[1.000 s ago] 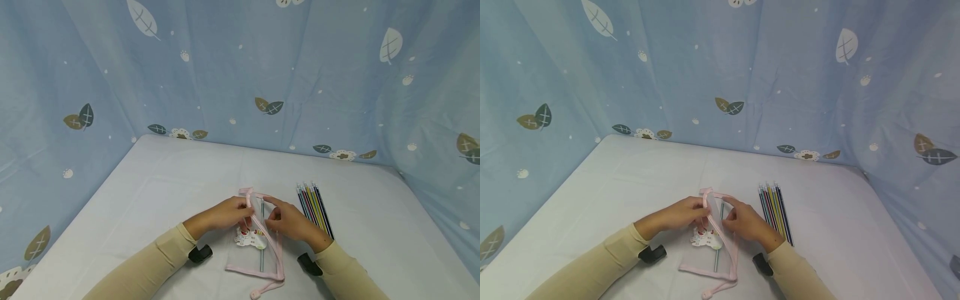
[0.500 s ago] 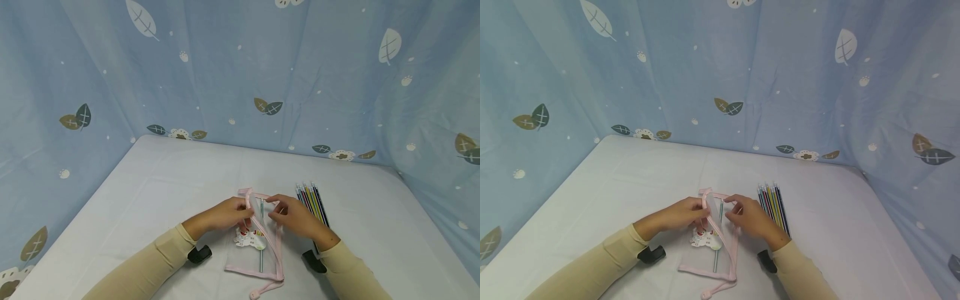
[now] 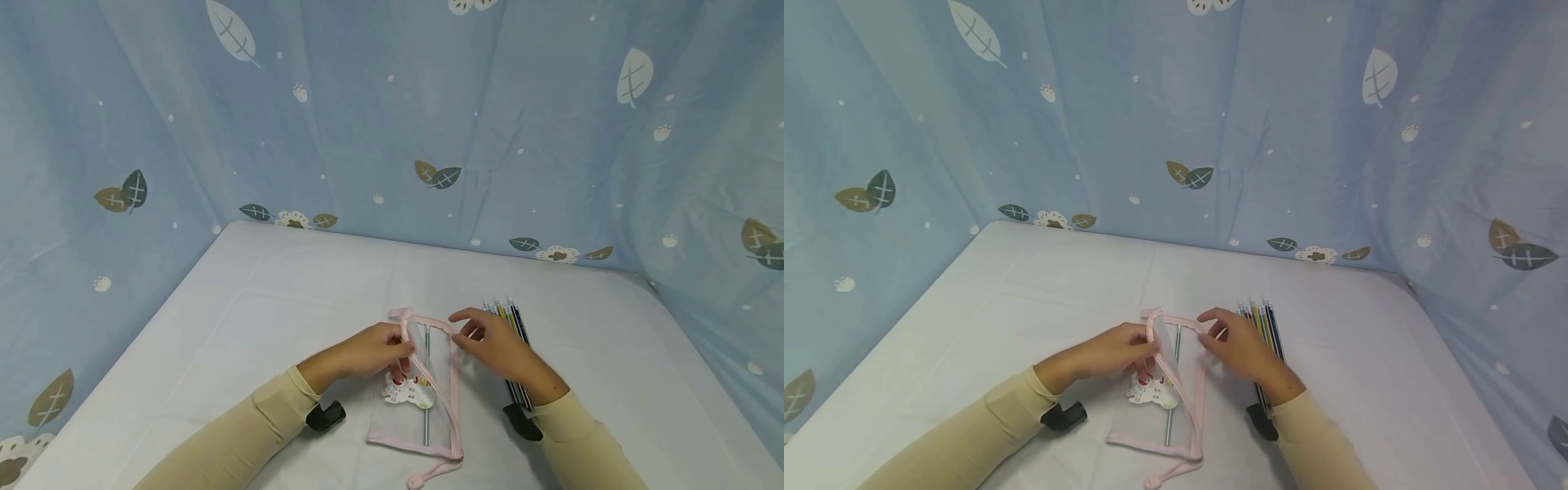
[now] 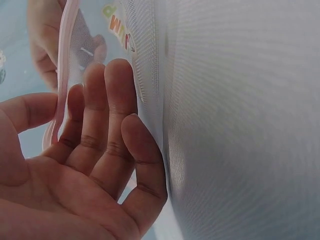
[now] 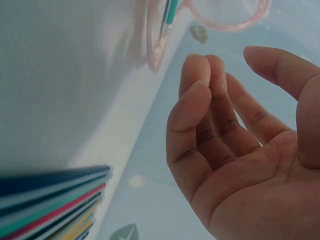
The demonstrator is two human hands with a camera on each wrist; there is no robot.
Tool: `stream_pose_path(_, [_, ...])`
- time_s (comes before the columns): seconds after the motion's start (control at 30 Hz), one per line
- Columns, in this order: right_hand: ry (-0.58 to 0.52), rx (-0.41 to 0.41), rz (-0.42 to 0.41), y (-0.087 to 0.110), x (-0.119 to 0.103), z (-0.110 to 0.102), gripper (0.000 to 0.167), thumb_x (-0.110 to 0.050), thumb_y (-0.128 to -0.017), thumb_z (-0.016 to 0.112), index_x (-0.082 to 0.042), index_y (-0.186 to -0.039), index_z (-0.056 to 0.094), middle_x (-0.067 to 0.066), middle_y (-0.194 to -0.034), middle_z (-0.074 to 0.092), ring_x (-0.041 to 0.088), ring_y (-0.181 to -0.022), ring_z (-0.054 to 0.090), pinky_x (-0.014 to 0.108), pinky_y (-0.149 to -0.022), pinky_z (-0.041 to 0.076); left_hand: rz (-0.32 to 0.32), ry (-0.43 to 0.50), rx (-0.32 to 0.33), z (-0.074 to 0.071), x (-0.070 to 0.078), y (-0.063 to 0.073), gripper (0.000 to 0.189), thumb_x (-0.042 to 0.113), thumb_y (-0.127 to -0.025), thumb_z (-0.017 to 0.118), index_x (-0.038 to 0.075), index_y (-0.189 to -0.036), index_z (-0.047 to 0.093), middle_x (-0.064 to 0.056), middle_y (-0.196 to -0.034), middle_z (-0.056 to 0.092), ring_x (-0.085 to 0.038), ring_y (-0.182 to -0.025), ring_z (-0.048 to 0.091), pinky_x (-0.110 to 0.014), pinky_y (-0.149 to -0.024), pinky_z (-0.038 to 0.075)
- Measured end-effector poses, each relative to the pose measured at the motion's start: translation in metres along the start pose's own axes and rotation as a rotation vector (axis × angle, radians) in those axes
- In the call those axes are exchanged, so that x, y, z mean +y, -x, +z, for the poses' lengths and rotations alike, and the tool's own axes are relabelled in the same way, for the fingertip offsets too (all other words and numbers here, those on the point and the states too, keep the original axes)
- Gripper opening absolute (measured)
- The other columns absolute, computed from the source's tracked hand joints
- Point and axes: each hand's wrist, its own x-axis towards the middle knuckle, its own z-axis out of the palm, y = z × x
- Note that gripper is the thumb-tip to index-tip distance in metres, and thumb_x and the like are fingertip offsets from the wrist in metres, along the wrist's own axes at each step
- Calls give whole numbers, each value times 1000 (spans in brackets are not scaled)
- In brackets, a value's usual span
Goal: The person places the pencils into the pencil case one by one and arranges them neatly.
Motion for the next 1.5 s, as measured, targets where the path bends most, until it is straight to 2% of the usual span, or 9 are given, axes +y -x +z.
stream_pose_path(0.5, [42,62,29,2,13,-22,30,-17,-96,66,-7,-124,63,9,-98,68,16,-80,62,30,-64,50,3,-56,11,0,-1,0,20,19,-104,52,2,-100,61,-11,-85,69,-18,-70,69,-30,-72,57])
stream_pose_path(1.03, [69,121,110,1,40,-44,30,-19,-98,64,-6,-125,63,16,-106,68,22,-87,63,31,-66,50,4,-44,6,-1,-1,0,20,19,-104,52,2,-101,62,-13,-86,68,-19,-70,69,-31,-72,58])
stream_pose_path(1.23, [89,103,132,2,51,-58,32,-21,-100,61,-5,-127,61,18,-110,67,26,-93,65,35,-68,52,10,-31,2,0,-2,0,20,19,-104,52,1,-101,62,-14,-85,68,-19,-69,69,-33,-71,58])
stream_pose_path(1.5, [126,95,187,5,64,-67,33,-19,-101,58,-2,-128,58,20,-109,68,22,-84,67,32,-65,52,4,-37,10,-1,-2,1,19,18,-104,52,1,-101,62,-16,-86,68,-21,-69,69,-33,-70,58])
